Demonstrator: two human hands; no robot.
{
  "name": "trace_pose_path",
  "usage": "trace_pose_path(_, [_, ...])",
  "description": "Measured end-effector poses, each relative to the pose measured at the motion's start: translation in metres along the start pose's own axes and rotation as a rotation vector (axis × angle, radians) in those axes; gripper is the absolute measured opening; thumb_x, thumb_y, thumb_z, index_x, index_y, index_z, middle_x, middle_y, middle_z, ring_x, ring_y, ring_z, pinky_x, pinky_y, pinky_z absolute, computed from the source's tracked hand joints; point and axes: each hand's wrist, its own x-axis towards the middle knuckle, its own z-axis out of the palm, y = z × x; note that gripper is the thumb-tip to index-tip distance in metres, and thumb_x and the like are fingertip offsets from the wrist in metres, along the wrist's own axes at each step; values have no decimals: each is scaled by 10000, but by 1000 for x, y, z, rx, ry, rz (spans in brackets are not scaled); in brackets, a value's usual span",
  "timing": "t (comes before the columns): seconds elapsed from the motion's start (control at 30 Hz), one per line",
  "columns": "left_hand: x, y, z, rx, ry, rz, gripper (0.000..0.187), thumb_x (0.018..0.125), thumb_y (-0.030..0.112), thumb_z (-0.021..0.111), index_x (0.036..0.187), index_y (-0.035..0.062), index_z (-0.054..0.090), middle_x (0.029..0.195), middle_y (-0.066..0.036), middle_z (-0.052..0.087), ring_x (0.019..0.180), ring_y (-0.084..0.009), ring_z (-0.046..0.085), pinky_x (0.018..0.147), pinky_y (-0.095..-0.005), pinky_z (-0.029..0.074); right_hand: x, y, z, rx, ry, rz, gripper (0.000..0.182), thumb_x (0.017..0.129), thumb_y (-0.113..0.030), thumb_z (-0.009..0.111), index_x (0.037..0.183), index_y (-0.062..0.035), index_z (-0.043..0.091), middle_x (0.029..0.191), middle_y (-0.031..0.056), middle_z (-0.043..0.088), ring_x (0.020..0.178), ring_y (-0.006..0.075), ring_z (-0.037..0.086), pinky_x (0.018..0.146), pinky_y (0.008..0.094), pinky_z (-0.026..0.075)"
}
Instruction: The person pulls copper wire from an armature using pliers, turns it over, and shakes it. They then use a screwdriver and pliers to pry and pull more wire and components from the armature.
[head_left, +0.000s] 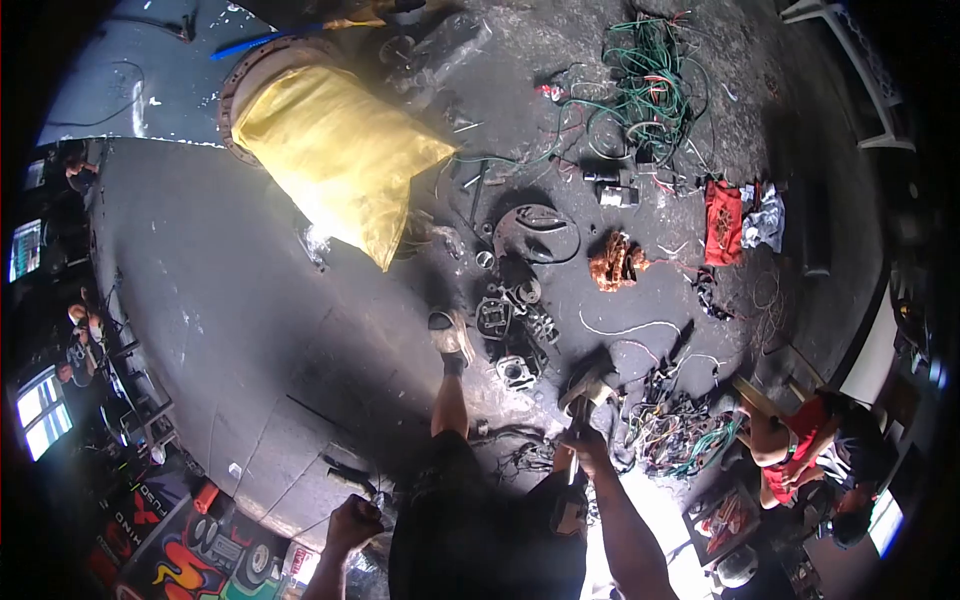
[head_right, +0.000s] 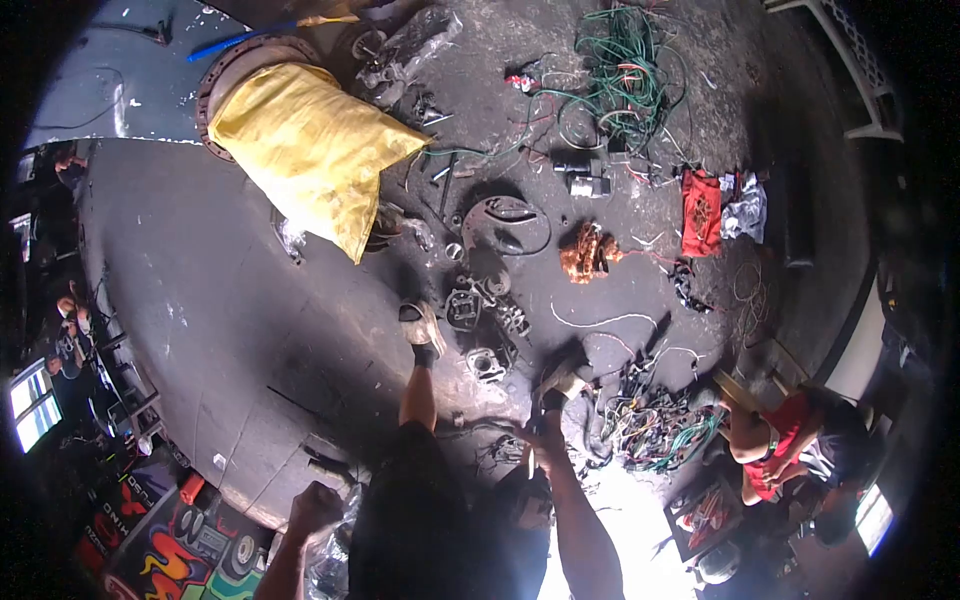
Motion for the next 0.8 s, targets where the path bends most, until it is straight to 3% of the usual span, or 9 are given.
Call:
trace_pose_path(0.2, [-3, 61, -14, 6, -78, -60, 239, 728, 177, 687, 898, 59, 566, 755, -146, 647, 732, -288, 671, 661, -386, 528, 25, -35, 15, -157, 198, 194, 170, 843, -205, 715, 837, -38, 685, 720, 38, 651, 567, 113, 573, 517, 286, 434])
trace_pose_path(0.27, [13, 37, -3, 92, -64, -93, 318, 670, 198, 766, 888, 85, 564, 769, -93, 645, 699, -233, 653, 708, -341, 544, 80, -1, 19, -325, 60, -19, 211, 835, -274, 708, 808, -65, 707, 660, 56, 640, 430, 100, 485, 394, 291, 353])
trace_pose_path(0.33, [26, 4, 5, 71, -15, 123, 384, 629, 239, 802, 909, 99, 580, 782, -85, 652, 723, -243, 658, 726, -342, 549, 121, -23, 52, -593, 10, 151, 261, 812, -342, 728, 821, -82, 725, 676, 85, 671, 510, 162, 595, 452, 336, 425])
trace_pose_path(0.4, [33, 43, -24, 48, -107, -5, 164, 772, 260, 626, 816, 107, 660, 780, -108, 652, 814, -289, 658, 740, -414, 546, 161, -37, 98, -797, 181, -191, 340, 783, -413, 744, 852, -80, 728, 740, 134, 700, 668, 276, 688, 562, 415, 496])
trace_pose_path(0.47, [66, -23, -8, 293, -173, -5, 243, 728, 280, 752, 871, 114, 648, 801, -99, 660, 812, -272, 668, 718, -373, 550, 210, -81, 152, -799, 265, -41, 395, 767, -444, 751, 885, -68, 719, 837, 170, 707, 838, 364, 694, 694, 473, 521])
trace_pose_path(0.53, [93, -45, -21, -15, -212, -111, 343, 677, 242, 833, 905, 95, 622, 822, -89, 668, 777, -215, 666, 700, -335, 546, 326, -27, 175, -1249, 124, -322, 455, 750, -476, 752, 880, -42, 706, 871, 202, 701, 846, 391, 680, 726, 481, 529])
trace_pose_path(0.57, [106, -32, -39, -30, -196, -110, 324, 746, 335, 704, 930, 85, 614, 798, -188, 675, 785, -388, 671, 703, -442, 536, 327, -100, 211, -977, 192, 19, 497, 760, -497, 732, 881, -16, 700, 898, 237, 690, 871, 419, 668, 758, 482, 533])
trace_pose_path(0.7, [140, -31, -100, -209, -144, -374, 473, 552, 132, 845, 939, 66, 581, 774, -22, 652, 674, -126, 606, 677, -316, 537, 512, -75, 261, -1295, 267, -362, 501, 800, -519, 668, 879, -26, 707, 969, 288, 670, 947, 449, 653, 779, 481, 536])
trace_pose_path(0.8, [126, -125, -98, -335, -83, -229, 305, 818, 38, 712, 1078, 90, 561, 892, -59, 633, 781, -114, 595, 600, -281, 495, 533, -183, 305, -1170, 376, -266, 574, 779, -582, 652, 953, -38, 710, 960, 233, 698, 946, 392, 680, 814, 473, 540])
